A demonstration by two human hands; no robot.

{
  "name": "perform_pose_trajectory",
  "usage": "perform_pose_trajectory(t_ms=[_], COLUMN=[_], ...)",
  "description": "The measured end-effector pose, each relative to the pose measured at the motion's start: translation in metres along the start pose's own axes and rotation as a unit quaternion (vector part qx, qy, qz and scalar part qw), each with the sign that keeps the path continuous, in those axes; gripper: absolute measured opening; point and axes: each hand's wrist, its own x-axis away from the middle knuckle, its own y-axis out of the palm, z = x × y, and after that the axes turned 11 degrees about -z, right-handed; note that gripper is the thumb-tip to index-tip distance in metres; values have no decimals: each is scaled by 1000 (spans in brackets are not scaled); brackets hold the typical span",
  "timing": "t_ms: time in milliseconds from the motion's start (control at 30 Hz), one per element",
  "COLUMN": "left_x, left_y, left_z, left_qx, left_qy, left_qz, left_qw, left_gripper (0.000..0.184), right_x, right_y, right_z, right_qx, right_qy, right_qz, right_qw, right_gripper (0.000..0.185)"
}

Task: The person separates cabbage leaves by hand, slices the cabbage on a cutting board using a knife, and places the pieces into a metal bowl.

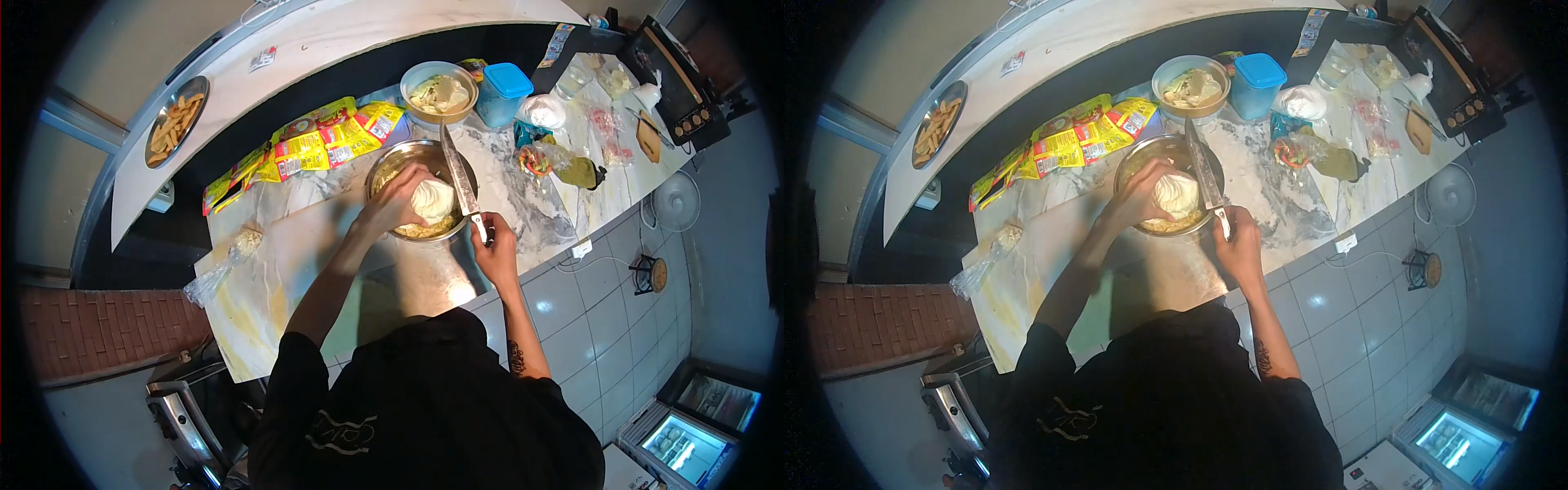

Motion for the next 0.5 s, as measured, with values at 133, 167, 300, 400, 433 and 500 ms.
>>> perform_pose_trajectory(t_ms=[133,167,300,400,433,500], left_x=[7,9,18,22,24,27], left_y=[-1,-1,1,3,4,7], left_z=[0,-1,-6,-6,-5,-3], left_qx=[6,12,35,63,63,89], left_qy=[6,13,27,35,34,40], left_qz=[15,16,15,14,14,33], left_qw=[1000,1000,999,997,997,995], left_gripper=[75,73,59,46,46,34], right_x=[0,0,-4,-11,-16,-27], right_y=[-4,-4,-3,3,4,5], right_z=[-6,-5,-14,-9,-5,-3], right_qx=[-28,-28,-184,-223,-189,-140], right_qy=[21,21,80,63,41,19], right_qz=[-17,-17,-54,-51,-49,-49], right_qw=[999,999,978,972,980,989], right_gripper=[16,16,14,17,20,22])
